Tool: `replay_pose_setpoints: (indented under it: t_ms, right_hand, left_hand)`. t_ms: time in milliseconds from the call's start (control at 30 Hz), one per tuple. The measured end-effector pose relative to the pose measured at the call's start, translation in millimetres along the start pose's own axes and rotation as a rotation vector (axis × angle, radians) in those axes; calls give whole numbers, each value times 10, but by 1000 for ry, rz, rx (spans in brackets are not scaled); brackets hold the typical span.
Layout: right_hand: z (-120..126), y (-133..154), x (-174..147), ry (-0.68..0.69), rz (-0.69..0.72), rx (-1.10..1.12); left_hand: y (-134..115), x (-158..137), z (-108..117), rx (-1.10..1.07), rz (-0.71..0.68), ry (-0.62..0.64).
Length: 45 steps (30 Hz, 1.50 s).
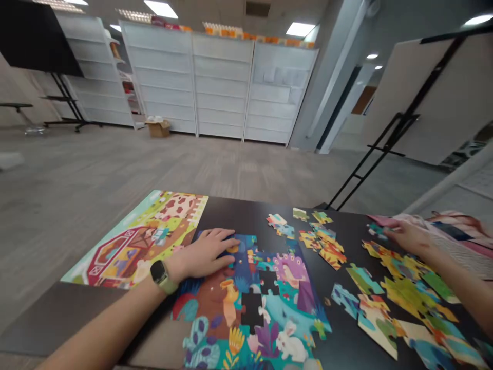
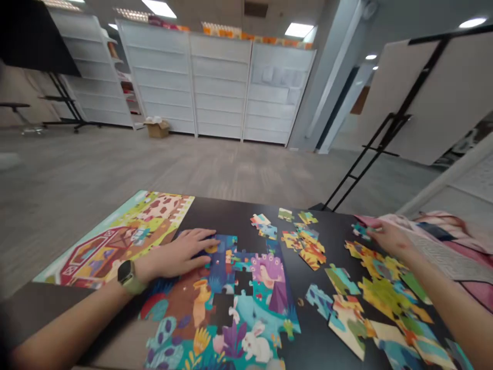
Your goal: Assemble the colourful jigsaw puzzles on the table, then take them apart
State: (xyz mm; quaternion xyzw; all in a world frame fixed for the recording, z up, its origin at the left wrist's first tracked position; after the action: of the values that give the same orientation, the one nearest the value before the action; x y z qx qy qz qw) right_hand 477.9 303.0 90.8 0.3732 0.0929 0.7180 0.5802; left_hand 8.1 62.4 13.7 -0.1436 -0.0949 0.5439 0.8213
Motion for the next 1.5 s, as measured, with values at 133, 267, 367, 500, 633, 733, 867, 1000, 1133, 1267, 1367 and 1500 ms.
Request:
replay_pose_setpoints:
  t_ms: [133,267,367,500,633,733,867,1000,1133,1267,1367,1500]
  right_hand:
    - [-415,582,-266,265,12,80]
    - [-1051,1915,-1361,733,211,315]
    - [-1430,2658,-2067,987,238,441]
    - [-1706,2950,-2336,1023,333,331]
    - [-1753,2913,-2333,912,457,175]
    - [-1745,2896,-2361,857,496,119]
    - [-1739,2898,-2396,849,497,107]
    - [-1752,2840,-2372,894,403,195]
    - [-1779,2767,-2350,955,258,381]
    - [-1776,2775,-2408,966,252,356]
    - [-1716,2867,-2469,903,379,253]
    - [-1631,2956,-2508,771,518,129]
  left_hand:
    - [14,-13,-39,31,-7,10]
    - [-8,-15,-16,45,-13,-3]
    - [-2,-21,-13,46,-8,0]
    - [-7,-31,-10,40,-21,2]
    - [-11,-31,-1,36,-25,-4]
    - [1,-25,-1,30,-28,-17]
    - [25,-20,-18,28,-35,-34]
    - [29,-19,-28,38,-46,-39]
    - [29,-22,-25,32,-45,-37]
    - [31,-23,-22,35,-38,-32]
    - [25,-22,-21,33,-26,-13]
    - [9,-20,-6,30,-13,-1]
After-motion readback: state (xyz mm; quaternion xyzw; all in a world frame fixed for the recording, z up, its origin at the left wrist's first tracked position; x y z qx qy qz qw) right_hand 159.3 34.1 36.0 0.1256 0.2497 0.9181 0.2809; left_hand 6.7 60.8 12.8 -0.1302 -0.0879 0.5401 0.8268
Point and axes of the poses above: each hand's wrist, its own x-axis towards the middle knuckle, its own z-axis out of the back of the hand, y = z × x, the point moved 9 cm from there along x, towards the middle knuckle, and after that the axes turned 2 degrees about -z, right-handed, at the moved point
